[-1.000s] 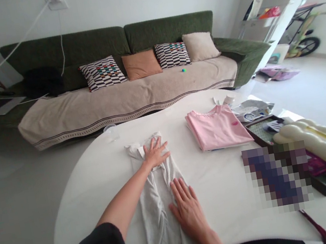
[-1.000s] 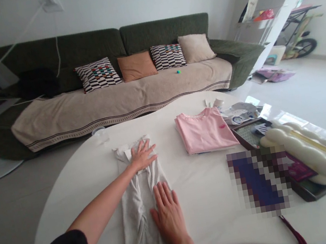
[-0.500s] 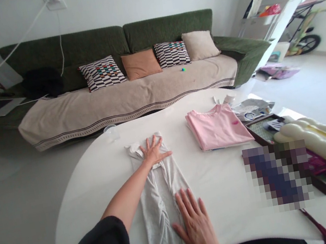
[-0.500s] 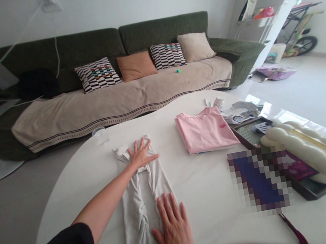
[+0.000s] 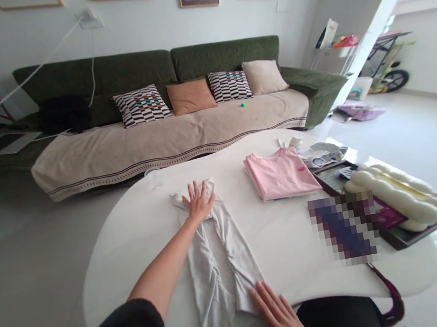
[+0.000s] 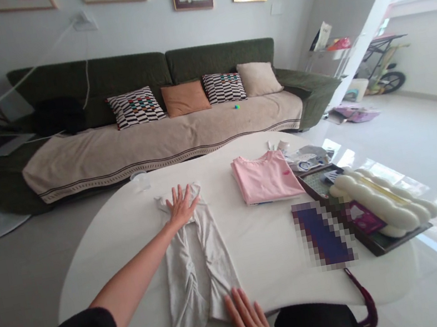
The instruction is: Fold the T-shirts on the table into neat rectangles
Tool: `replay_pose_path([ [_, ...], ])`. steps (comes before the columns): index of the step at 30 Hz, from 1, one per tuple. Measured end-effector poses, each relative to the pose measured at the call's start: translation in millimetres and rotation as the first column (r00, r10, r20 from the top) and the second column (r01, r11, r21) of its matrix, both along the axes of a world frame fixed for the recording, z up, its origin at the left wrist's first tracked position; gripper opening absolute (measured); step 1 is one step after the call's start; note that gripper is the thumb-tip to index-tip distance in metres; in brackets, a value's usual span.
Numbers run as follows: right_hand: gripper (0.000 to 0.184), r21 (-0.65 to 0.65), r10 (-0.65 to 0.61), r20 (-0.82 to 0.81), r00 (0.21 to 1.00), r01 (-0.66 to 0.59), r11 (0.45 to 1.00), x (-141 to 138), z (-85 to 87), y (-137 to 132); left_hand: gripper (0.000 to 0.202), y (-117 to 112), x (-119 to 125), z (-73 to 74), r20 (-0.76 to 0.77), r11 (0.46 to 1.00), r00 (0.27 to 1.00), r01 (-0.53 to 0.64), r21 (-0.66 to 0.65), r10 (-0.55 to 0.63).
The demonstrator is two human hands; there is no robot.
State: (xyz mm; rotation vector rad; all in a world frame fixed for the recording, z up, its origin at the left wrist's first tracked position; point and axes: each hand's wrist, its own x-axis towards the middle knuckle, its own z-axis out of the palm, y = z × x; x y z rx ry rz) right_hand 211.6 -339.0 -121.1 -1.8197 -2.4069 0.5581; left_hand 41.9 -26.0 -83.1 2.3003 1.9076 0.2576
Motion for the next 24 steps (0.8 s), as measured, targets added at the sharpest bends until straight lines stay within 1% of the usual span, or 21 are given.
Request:
replay_pose_path([
  [1, 0.072, -0.015, -0.019, 0.009, 1.0, 0.019, 1.0, -2.3, 6.3, 0.8, 0.068, -7.2, -6.5, -1.0, -0.004, 1.0, 1.0, -0.005, -0.026, 0.005],
  [3, 0.073, -0.027, -0.052, 0.03, 0.998, 0.053, 0.998, -8.4, 15.9, 1.0, 0.07, -17.2, -17.6, -0.5, -0.005, 0.987, 1.0, 0.01, -0.159, -0.011],
  [5, 0.074, -0.014, -0.069, 0.044, 0.997, 0.069, 0.997, -14.1, 20.8, -0.4, 0.071, -21.6, -22.6, 6.3, 0.005, 0.967, 1.0, 0.019, -0.255, -0.019],
  [6, 0.076, 0.0, -0.071, 0.052, 0.996, 0.071, 0.997, -16.2, 21.5, -1.5, 0.072, -23.9, -22.7, 11.9, 0.013, 0.965, 1.0, 0.017, -0.26, -0.014],
  [8, 0.078, 0.051, -0.074, 0.074, 0.994, 0.07, 0.996, -18.1, 20.1, -4.4, 0.072, -35.9, -20.9, 24.9, 0.05, 0.978, 0.999, 0.03, -0.204, -0.021],
  [9, 0.08, 0.086, -0.077, 0.085, 0.993, 0.069, 0.994, -18.0, 18.3, -6.0, 0.072, -48.5, -20.6, 30.8, 0.079, 0.984, 0.996, 0.061, -0.166, -0.049],
  [10, 0.081, 0.124, -0.078, 0.093, 0.993, 0.066, 0.99, -17.0, 16.3, -7.4, 0.073, -66.6, -21.6, 35.3, 0.108, 0.985, 0.989, 0.114, -0.128, -0.101],
  [11, 0.081, 0.162, -0.077, 0.099, 0.992, 0.061, 0.985, -15.4, 14.3, -8.7, 0.074, -90.2, -24.6, 37.9, 0.135, 0.978, 0.976, 0.187, -0.095, -0.173],
  [12, 0.08, 0.199, -0.074, 0.101, 0.992, 0.052, 0.979, -13.2, 12.4, -9.5, 0.075, -118.5, -29.4, 38.4, 0.15, 0.958, 0.954, 0.275, -0.081, -0.261],
  [14, 0.078, 0.258, -0.055, 0.103, 0.993, 0.027, 0.966, -7.4, 9.4, -9.2, 0.081, -182.1, -43.7, 33.2, 0.143, 0.896, 0.896, 0.434, -0.092, -0.42],
  [15, 0.076, 0.279, -0.04, 0.105, 0.994, 0.009, 0.96, -4.2, 8.3, -8.0, 0.085, -213.1, -51.9, 28.6, 0.135, 0.864, 0.87, 0.489, -0.115, -0.474],
  [16, 0.075, 0.299, -0.024, 0.109, 0.994, -0.009, 0.954, -1.0, 7.4, -6.0, 0.091, -241.0, -59.8, 23.3, 0.119, 0.844, 0.856, 0.516, -0.142, -0.503],
  [17, 0.075, 0.318, -0.007, 0.114, 0.993, -0.03, 0.947, 1.8, 6.5, -3.3, 0.096, -263.9, -66.7, 18.1, 0.093, 0.841, 0.857, 0.514, -0.165, -0.506],
  [18, 0.075, 0.337, 0.014, 0.121, 0.993, -0.055, 0.94, 4.0, 5.7, -0.3, 0.094, -281.1, -72.0, 13.5, 0.064, 0.845, 0.864, 0.501, -0.186, -0.499],
  [19, 0.076, 0.355, 0.035, 0.131, 0.991, -0.08, 0.931, 5.4, 5.0, 2.9, 0.09, -292.6, -75.6, 9.7, 0.034, 0.856, 0.876, 0.477, -0.201, -0.481],
  [20, 0.077, 0.374, 0.053, 0.141, 0.989, -0.103, 0.922, 6.0, 4.4, 5.9, 0.083, -298.8, -77.7, 6.8, 0.008, 0.869, 0.889, 0.449, -0.208, -0.458],
  [22, 0.078, 0.407, 0.077, 0.157, 0.985, -0.136, 0.903, 5.4, 4.2, 10.2, 0.07, -301.0, -78.4, 3.9, -0.019, 0.891, 0.908, 0.406, -0.204, -0.418],
  [24, 0.079, 0.427, 0.072, 0.167, 0.983, -0.138, 0.894, 3.5, 6.0, 10.4, 0.063, -298.6, -77.8, 3.7, -0.006, 0.894, 0.911, 0.403, -0.194, -0.412],
])
